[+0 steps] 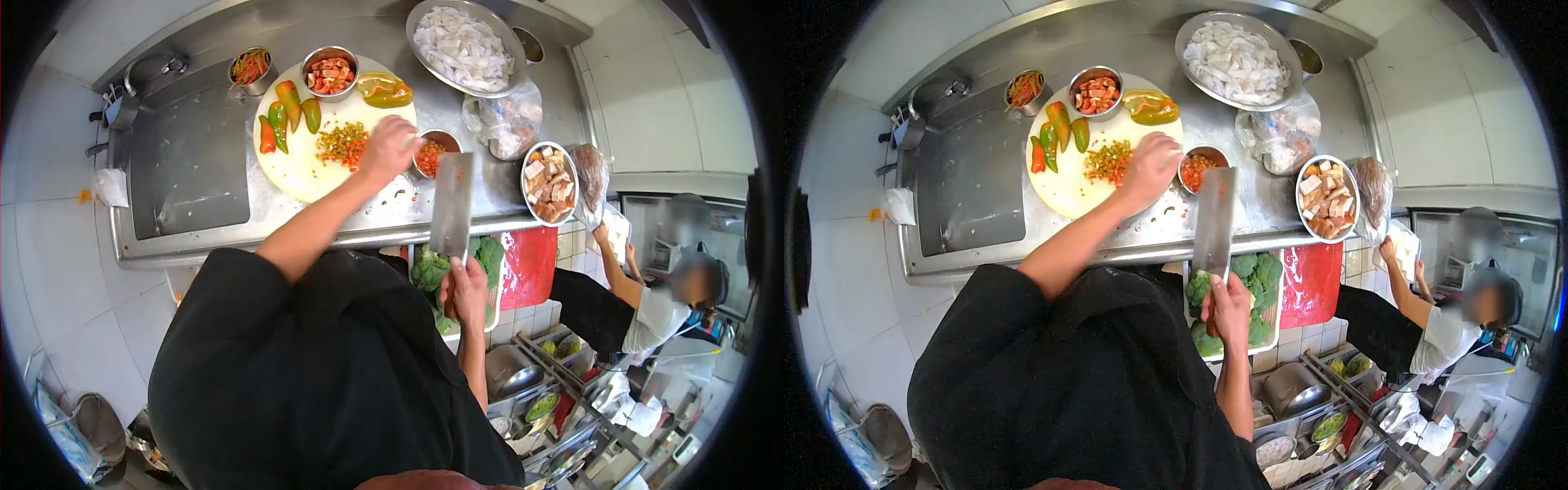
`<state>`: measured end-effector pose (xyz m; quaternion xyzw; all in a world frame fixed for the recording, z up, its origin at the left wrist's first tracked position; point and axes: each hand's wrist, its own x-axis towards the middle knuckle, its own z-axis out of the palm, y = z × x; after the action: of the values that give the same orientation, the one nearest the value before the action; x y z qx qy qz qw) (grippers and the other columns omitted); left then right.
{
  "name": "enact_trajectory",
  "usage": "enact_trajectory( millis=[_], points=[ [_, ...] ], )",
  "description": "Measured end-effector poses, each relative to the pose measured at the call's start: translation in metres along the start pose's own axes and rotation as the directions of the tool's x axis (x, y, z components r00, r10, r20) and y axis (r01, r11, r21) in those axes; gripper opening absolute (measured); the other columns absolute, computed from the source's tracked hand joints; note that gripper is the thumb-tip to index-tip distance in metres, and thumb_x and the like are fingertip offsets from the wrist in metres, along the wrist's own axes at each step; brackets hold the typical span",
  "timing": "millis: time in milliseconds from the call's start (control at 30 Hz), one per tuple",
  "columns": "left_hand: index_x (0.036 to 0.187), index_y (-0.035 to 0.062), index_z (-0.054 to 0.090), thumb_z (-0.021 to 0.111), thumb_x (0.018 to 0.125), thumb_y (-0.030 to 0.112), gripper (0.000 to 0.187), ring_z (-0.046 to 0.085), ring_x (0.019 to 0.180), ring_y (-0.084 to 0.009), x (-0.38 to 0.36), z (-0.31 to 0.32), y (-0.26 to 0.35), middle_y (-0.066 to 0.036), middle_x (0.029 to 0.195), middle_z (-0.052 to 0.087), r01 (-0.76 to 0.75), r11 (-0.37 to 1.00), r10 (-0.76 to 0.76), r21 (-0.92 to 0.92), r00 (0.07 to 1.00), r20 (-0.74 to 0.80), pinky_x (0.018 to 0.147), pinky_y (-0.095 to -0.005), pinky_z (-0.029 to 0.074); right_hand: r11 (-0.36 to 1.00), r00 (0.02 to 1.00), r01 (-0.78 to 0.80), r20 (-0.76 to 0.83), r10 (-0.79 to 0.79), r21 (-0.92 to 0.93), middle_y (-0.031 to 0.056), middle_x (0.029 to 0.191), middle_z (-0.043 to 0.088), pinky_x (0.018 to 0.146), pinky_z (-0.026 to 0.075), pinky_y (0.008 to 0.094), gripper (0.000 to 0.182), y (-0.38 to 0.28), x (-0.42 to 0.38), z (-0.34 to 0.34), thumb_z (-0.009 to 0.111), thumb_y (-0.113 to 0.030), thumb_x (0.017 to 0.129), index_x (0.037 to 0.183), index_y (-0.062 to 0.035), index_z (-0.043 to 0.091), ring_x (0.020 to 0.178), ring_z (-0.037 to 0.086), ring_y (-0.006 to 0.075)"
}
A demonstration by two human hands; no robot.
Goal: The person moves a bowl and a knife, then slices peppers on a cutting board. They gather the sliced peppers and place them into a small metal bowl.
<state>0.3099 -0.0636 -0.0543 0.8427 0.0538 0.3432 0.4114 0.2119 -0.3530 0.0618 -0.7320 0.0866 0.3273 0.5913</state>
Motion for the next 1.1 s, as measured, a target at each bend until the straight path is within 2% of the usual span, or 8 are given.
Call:
enact_trajectory(
  millis=[133,233,367,600,733,800,900,1100],
  points=[
    [0.124,-0.0019,0.070,0.074,0.094,0.042,0.053,0.055,0.132,-0.0390,-0.010,-0.086,-0.058,-0.023,0.133,0.064,0.093,0.959,-0.141,0.268,0.976,0.164,0.115,-0.0473,0.043,0.883,0.988,0.145,0.111,-0.106,-0.447,0.0093,0.067,0.068,0.052,0.049,0.0355,0.032,-0.008,0.059,0.020,0.067,-0.031,0.103,0.118,-0.0030,0.070,0.054,0.066,0.0215],
    [0.145,-0.0072,0.054,0.064,0.096,0.061,0.085,0.040,0.148,-0.0431,-0.019,-0.097,-0.071,-0.031,0.151,0.049,0.063,0.806,-0.278,0.589,0.918,0.282,0.125,-0.0466,0.032,0.417,0.919,0.330,0.188,-0.346,-0.847,0.0186,0.092,0.077,0.078,0.055,0.0525,0.039,-0.040,0.085,0.054,0.071,-0.035,0.096,0.128,-0.0122,0.071,0.089,0.073,0.0404],
    [0.152,-0.0091,0.043,0.063,0.094,0.065,0.096,0.034,0.151,-0.0442,-0.032,-0.093,-0.064,-0.032,0.159,0.039,0.125,0.861,-0.319,0.493,0.888,0.331,0.128,-0.0484,0.026,0.121,0.823,0.445,0.352,-0.445,-0.887,0.0147,0.088,0.077,0.078,0.057,0.0526,0.034,-0.046,0.117,0.086,0.068,-0.031,0.097,0.126,-0.0125,0.066,0.083,0.074,0.0383],
    [0.149,-0.0078,0.044,0.077,0.085,0.059,0.099,0.034,0.150,-0.0440,-0.075,-0.131,-0.048,-0.030,0.156,0.042,0.055,0.910,-0.225,0.411,0.898,0.377,0.126,-0.0577,0.023,0.061,0.741,0.577,0.491,-0.459,-0.814,0.0154,0.083,0.076,0.072,0.058,0.0504,0.031,-0.032,0.110,0.108,0.068,-0.031,0.097,0.120,-0.0097,0.067,0.078,0.074,0.0379],
    [0.154,-0.0063,0.038,0.082,0.075,0.068,0.117,0.028,0.152,-0.0487,-0.081,-0.142,-0.038,-0.031,0.160,0.035,0.138,0.865,-0.306,0.482,0.906,0.291,0.128,-0.0601,0.018,0.459,0.859,0.497,0.346,-0.376,-0.736,0.0147,0.074,0.072,0.063,0.057,0.0419,0.026,-0.023,0.092,0.097,0.067,-0.029,0.100,0.113,-0.0063,0.067,0.060,0.068,0.0329],
    [0.157,-0.0051,0.034,0.084,0.072,0.068,0.123,0.026,0.154,-0.0494,-0.073,-0.134,-0.033,-0.031,0.161,0.033,0.210,0.835,-0.381,0.509,0.888,0.259,0.128,-0.0601,0.017,0.910,0.964,0.147,0.261,-0.045,-0.388,0.0055,0.065,0.063,0.050,0.050,0.0330,0.025,0.003,0.098,0.079,0.064,-0.031,0.105,0.104,-0.0059,0.064,0.049,0.059,0.0190],
    [0.152,-0.0057,0.044,0.083,0.070,0.072,0.120,0.031,0.149,-0.0493,-0.065,-0.118,-0.035,-0.031,0.156,0.040,0.188,0.845,-0.335,0.500,0.916,0.222,0.127,-0.0586,0.020,0.997,0.970,-0.074,0.232,0.070,0.010,0.0039,0.064,0.058,0.043,0.045,0.0306,0.026,0.027,0.085,0.063,0.064,-0.032,0.106,0.095,-0.0089,0.059,0.046,0.055,0.0161],
    [0.134,-0.0014,0.064,0.083,0.078,0.058,0.084,0.046,0.135,-0.0416,-0.065,-0.090,-0.025,-0.024,0.138,0.056,0.225,0.887,-0.261,0.402,0.965,0.036,0.120,-0.0532,0.032,0.969,0.925,-0.235,0.323,0.199,0.076,0.0046,0.065,0.058,0.044,0.045,0.0308,0.023,0.046,0.081,0.106,0.063,-0.031,0.107,0.100,-0.0092,0.057,0.046,0.054,0.0164]
  ],
)
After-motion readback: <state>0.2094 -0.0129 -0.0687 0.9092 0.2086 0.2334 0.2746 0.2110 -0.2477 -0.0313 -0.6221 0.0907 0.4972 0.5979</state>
